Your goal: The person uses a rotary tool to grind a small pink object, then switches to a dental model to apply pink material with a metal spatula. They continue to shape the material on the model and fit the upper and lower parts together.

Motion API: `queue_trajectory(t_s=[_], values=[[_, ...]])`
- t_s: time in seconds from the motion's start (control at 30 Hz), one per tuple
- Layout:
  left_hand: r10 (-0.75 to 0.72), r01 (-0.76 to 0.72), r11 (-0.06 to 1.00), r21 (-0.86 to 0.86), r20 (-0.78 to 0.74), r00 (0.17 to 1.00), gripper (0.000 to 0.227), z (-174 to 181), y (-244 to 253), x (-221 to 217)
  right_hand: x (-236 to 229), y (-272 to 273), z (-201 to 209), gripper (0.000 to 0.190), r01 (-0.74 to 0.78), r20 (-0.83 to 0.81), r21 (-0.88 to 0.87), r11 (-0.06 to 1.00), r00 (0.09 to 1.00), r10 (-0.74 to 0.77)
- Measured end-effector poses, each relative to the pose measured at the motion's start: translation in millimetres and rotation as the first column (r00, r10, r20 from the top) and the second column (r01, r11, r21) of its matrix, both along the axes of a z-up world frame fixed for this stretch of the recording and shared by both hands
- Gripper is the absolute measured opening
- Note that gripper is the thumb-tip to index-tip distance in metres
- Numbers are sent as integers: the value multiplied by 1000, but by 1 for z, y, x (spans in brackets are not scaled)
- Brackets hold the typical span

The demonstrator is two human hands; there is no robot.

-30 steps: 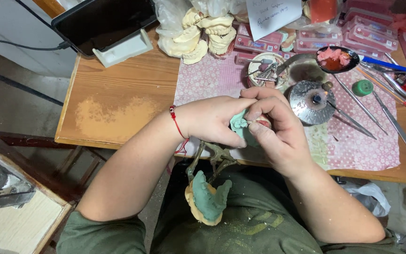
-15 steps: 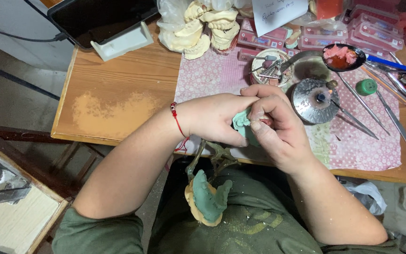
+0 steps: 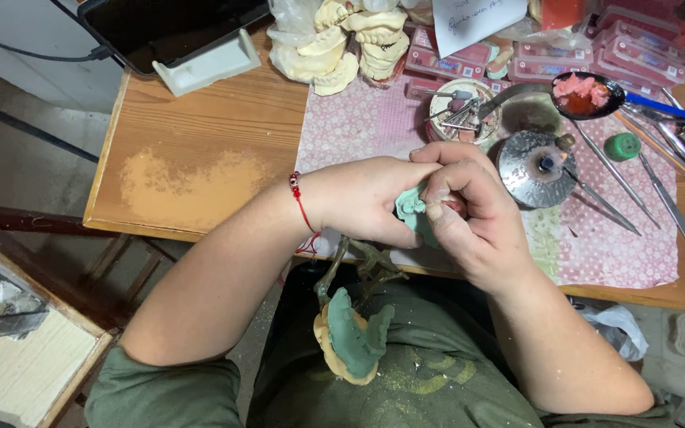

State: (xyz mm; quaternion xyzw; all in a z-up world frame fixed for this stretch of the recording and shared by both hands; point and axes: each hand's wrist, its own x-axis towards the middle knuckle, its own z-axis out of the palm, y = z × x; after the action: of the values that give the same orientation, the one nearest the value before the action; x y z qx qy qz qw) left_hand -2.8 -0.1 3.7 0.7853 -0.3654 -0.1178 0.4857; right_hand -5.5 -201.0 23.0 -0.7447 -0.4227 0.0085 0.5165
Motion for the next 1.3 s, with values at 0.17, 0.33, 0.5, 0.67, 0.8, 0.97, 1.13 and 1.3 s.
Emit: queue_trajectory(t_s=[0.17,0.33,0.5,0.67,0.8,0.97,1.13,1.3], values=[[-5,5,1000,-23,-6,1000,37,-2,-1,-2,0,-1,0,20,-3,4,-7,1000,1000,3],[9,-9,1000,-5,-15,1000,38,-1,-2,-3,-1,-2,1,20,-12,-6,-7,1000,1000,12],[11,-12,1000,-11,-35,999,41,2,-1,-4,0,-3,1,18,-10,-11,-6,1000,1000,10],[21,-20,999,32,-32,999,42,4,-1,-5,-1,-3,2,18,-5,-20,0,1000,1000,5],[-3,3,1000,15,-12,1000,43,3,1,-4,-1,-2,-1,19,-8,-13,22,1000,1000,8],[-10,10,1000,-10,-1,1000,46,-6,3,2,-2,-2,-8,20,-44,-68,72,996,996,49],[25,-21,996,84,-48,999,52,-2,4,0,-5,-2,-10,33,-37,-173,174,984,983,68],[31,-30,996,-86,7,999,47,26,14,-7,-13,-15,-13,50,-23,-232,484,875,961,153]])
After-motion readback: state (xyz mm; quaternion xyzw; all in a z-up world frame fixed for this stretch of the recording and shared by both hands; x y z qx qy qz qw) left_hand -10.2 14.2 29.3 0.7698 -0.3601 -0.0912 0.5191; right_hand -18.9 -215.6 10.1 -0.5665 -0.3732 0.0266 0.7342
